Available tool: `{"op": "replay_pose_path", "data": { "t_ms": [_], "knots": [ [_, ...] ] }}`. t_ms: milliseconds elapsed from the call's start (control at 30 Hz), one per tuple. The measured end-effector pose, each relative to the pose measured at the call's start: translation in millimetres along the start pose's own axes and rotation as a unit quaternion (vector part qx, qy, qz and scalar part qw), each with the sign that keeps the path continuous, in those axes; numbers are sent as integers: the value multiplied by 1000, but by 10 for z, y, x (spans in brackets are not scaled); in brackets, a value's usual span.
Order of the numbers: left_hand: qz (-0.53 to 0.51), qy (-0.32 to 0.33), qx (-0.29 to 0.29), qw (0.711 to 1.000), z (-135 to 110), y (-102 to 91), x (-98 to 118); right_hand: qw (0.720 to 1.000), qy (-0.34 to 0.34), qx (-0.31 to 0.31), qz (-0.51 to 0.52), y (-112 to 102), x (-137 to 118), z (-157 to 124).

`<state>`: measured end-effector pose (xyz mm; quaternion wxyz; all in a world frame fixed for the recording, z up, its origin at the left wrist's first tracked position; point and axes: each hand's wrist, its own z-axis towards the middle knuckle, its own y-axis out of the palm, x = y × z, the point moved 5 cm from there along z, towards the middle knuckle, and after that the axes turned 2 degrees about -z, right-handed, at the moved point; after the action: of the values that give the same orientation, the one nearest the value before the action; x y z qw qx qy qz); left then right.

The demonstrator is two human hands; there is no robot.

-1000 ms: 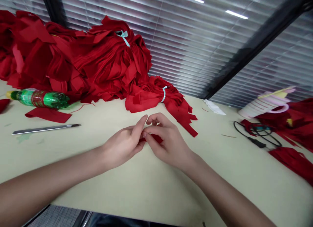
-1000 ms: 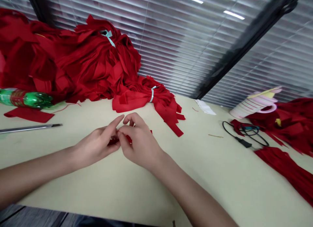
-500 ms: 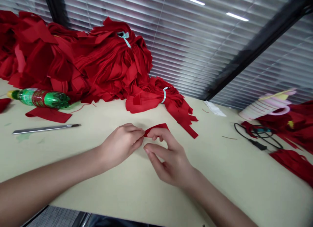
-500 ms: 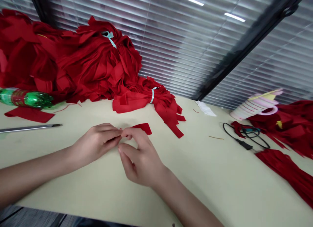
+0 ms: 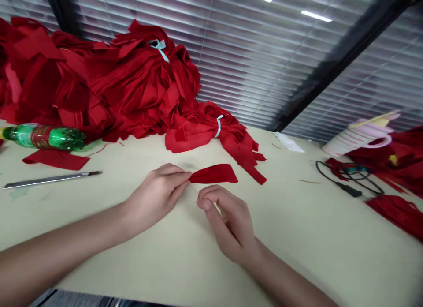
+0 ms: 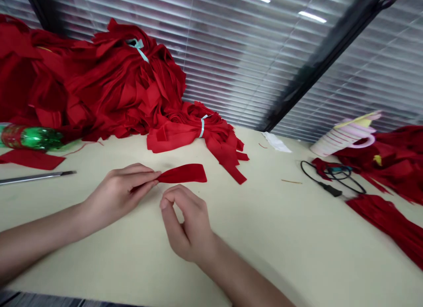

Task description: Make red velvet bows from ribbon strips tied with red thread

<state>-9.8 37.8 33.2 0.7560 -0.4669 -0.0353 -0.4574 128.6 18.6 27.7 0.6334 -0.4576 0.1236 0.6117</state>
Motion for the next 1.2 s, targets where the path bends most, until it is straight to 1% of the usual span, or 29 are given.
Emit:
{"op": "replay_pose_path", "data": {
  "t_ms": [67,133,200,300,400,533,700,767,867,1000,1100,1200],
  "knots": [
    [-2,-5,15,1000,0,-16,-2,999,1,16,-30,22,-2,-11],
    [-6,-11,28,1000,-5,-29,-4,998,19,24,-55,51,18,-16],
    [-10,-17,30,999,-9,-35,0,996,63,36,-55,74,81,-17],
    [-21,-39,21,999,-9,-38,1,988,140,60,-17,97,217,-23],
    [-25,-67,12,997,1,-41,-2,982,181,61,-2,115,308,-23],
    [-40,-94,1,995,5,-25,-15,981,188,35,16,120,323,-8],
    [-128,-150,-15,980,-20,5,-70,966,242,34,82,101,373,-18],
    [-153,-164,-23,974,-26,11,-79,964,247,29,94,106,381,-20],
    [-175,-168,-25,970,-24,12,-71,963,245,24,112,119,380,-23],
    [-196,-168,-22,966,-9,4,-42,949,276,16,150,145,426,-33],
    [-241,-163,-44,956,7,7,7,935,288,7,205,157,463,-23],
    [-258,-167,-59,950,20,2,40,923,274,2,269,145,466,-1]
  ]
}}
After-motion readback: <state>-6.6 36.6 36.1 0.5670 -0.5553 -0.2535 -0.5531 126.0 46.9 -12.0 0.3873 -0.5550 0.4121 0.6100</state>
